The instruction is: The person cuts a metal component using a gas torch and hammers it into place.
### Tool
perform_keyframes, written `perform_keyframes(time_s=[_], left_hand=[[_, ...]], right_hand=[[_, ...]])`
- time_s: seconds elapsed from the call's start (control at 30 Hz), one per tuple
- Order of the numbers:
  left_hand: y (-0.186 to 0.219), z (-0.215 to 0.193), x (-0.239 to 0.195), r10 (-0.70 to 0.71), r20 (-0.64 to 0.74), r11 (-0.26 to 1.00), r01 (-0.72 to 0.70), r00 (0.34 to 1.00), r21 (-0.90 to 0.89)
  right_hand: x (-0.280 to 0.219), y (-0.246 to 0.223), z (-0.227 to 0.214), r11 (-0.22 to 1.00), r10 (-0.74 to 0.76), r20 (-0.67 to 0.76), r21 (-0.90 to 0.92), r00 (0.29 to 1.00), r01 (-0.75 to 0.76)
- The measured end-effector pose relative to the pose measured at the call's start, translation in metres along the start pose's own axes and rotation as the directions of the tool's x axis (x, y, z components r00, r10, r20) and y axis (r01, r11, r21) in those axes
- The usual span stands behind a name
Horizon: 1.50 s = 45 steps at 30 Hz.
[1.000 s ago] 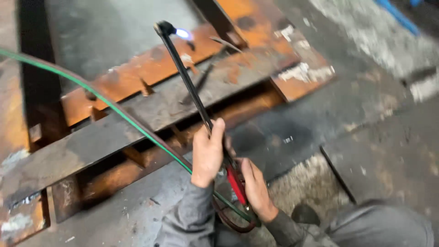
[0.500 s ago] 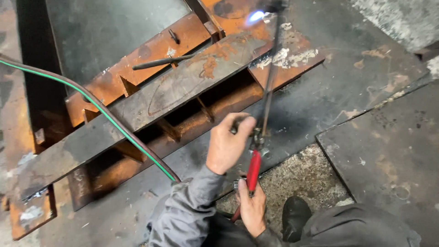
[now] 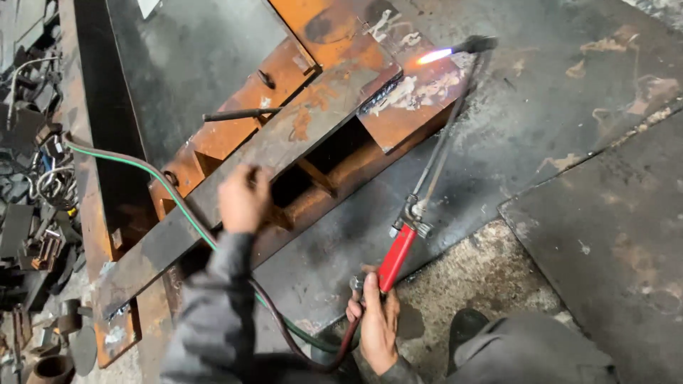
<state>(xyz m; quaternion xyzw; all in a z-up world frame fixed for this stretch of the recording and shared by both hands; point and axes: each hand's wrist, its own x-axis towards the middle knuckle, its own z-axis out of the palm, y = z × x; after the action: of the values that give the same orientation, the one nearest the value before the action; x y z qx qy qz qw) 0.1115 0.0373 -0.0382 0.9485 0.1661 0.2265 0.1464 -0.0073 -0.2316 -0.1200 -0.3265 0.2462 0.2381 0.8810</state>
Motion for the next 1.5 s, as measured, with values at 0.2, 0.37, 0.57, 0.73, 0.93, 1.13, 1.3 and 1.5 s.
perform_keyframes(time_s=[0.2,0.37,0.57,0.73,0.93,1.13,1.3,1.5], left_hand=[[-0.095,-0.002,0.093,0.145,-0.005,0.876,-0.126,0.989,0.465],[-0.130,0.029,0.164,0.162,0.138,0.844,-0.210,0.977,0.493],[-0.135,0.048,0.175,-0.092,0.279,0.755,-0.116,0.956,0.646],[-0.236,0.096,0.175,0.062,0.137,0.729,-0.139,0.989,0.671],[-0.167,0.021,0.122,0.063,-0.019,0.740,-0.033,0.998,0.672],[-0.208,-0.010,0.012,-0.072,-0.266,0.881,0.186,0.961,0.435],[-0.196,-0.019,-0.070,-0.382,-0.170,0.809,0.418,0.908,0.413],[-0.120,-0.035,-0.073,-0.280,-0.076,0.851,0.284,0.957,0.441]], right_hand=[[0.001,-0.008,0.010,0.996,-0.041,-0.011,0.075,0.999,0.041],[0.029,0.008,0.006,0.985,-0.137,-0.082,0.097,0.987,0.145],[0.039,0.039,-0.004,0.992,-0.063,-0.128,0.102,0.990,0.076],[0.039,0.048,-0.003,0.992,-0.050,-0.109,0.106,0.993,0.062],[0.031,0.037,0.010,0.994,0.021,-0.155,0.107,0.988,-0.004],[0.031,0.044,0.019,0.992,0.056,-0.063,0.121,0.996,-0.048],[0.028,0.060,0.029,0.988,0.089,0.036,0.124,0.995,-0.093],[0.035,0.067,0.034,0.990,0.077,0.068,0.116,0.995,-0.085]])
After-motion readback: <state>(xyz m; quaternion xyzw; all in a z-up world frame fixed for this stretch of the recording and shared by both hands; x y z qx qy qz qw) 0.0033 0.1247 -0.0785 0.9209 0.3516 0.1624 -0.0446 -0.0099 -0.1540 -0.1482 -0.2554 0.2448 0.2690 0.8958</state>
